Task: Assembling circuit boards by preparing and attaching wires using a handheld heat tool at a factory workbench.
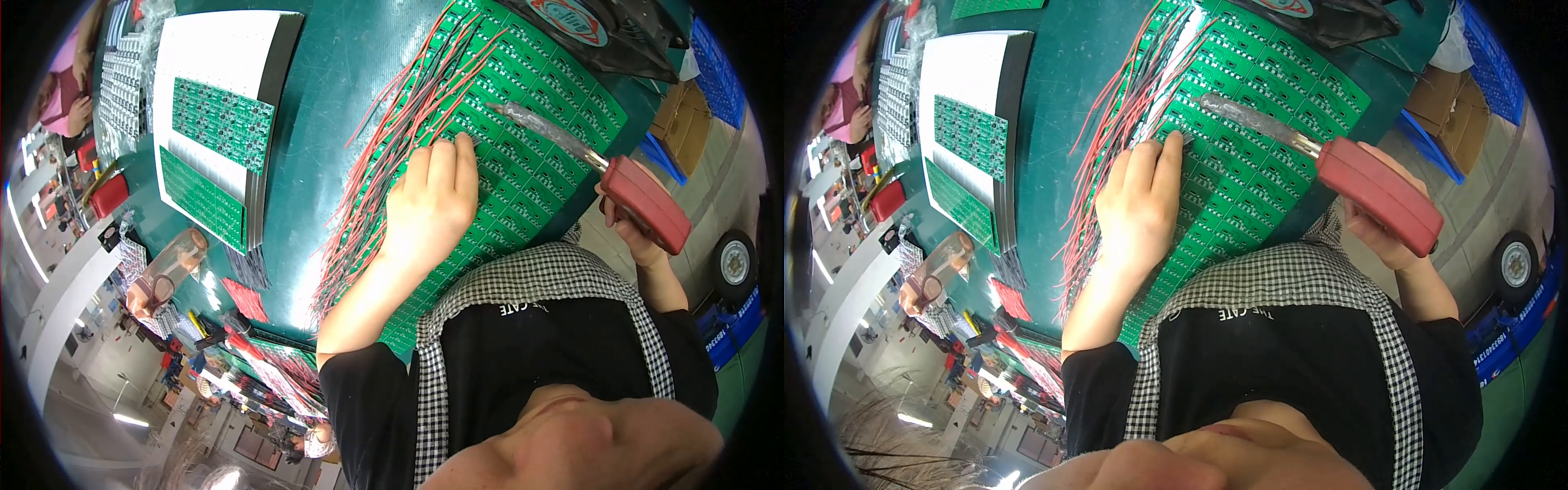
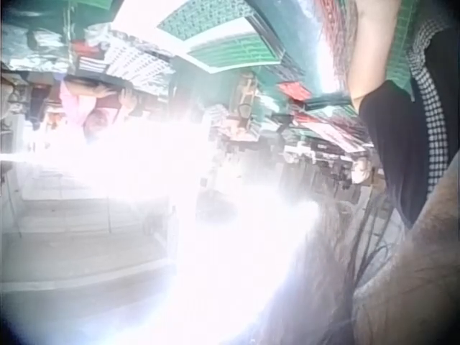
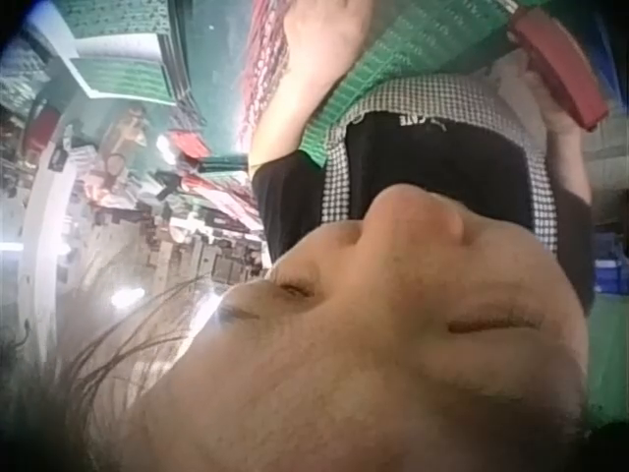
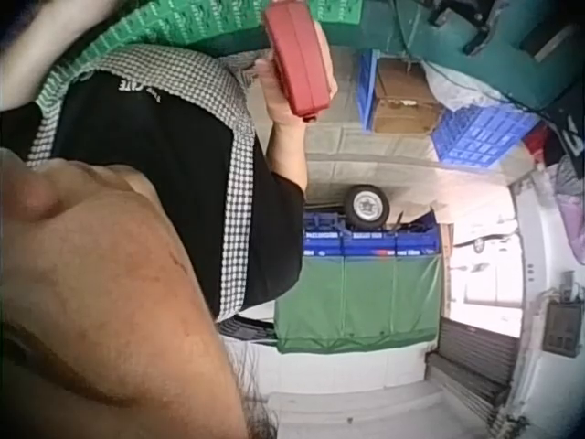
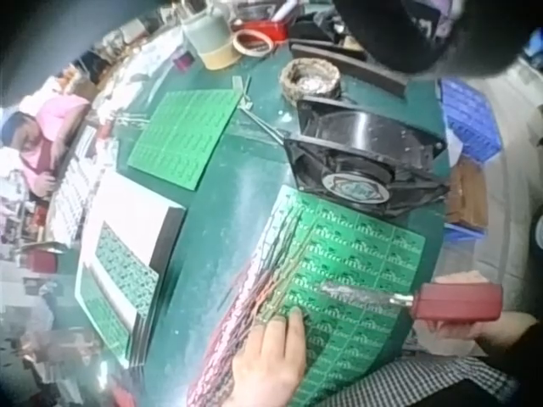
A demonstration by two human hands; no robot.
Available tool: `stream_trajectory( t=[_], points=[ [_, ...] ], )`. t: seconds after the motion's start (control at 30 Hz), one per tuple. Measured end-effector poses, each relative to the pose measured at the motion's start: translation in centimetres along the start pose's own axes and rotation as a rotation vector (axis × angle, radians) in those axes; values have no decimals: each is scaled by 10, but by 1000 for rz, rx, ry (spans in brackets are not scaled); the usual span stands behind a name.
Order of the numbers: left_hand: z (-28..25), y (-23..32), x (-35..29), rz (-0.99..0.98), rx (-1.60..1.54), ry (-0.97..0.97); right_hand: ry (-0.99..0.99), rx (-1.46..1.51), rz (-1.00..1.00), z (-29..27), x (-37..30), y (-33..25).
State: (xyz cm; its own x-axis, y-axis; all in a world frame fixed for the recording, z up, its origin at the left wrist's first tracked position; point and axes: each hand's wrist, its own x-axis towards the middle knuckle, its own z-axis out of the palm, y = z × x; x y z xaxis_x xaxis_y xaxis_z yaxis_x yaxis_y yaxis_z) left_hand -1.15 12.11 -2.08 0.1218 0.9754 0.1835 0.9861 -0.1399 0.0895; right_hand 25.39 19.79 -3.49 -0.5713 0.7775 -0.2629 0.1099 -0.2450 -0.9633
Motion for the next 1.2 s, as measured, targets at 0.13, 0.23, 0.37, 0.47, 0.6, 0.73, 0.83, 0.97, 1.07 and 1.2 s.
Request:
stream_trajectory(
  t=[0.13,0.23,0.37,0.47,0.6,0.73,0.83,0.97,1.07,1.2],
  points=[
    [-6,2,0,-153,-136,-63,0,12,-25,0,-1,-2],
    [-12,-2,1,-228,-232,8,-1,109,-9,4,1,5],
    [-21,-2,18,-119,-171,101,46,151,-11,6,-1,3],
    [-6,-2,25,-20,-91,39,41,161,-17,7,4,1],
    [9,-2,21,-20,-50,45,-46,97,-21,-1,7,-1],
    [12,-1,21,-9,-47,56,-36,112,-15,1,8,0],
    [11,0,21,-16,-49,51,-57,85,-11,1,9,-1],
    [12,1,20,-20,-16,60,-78,73,-8,2,10,-1],
    [14,1,20,-21,-12,76,-62,56,-3,2,10,1],
    [12,2,20,-23,-19,71,-43,45,15,2,9,0]
  ],
)
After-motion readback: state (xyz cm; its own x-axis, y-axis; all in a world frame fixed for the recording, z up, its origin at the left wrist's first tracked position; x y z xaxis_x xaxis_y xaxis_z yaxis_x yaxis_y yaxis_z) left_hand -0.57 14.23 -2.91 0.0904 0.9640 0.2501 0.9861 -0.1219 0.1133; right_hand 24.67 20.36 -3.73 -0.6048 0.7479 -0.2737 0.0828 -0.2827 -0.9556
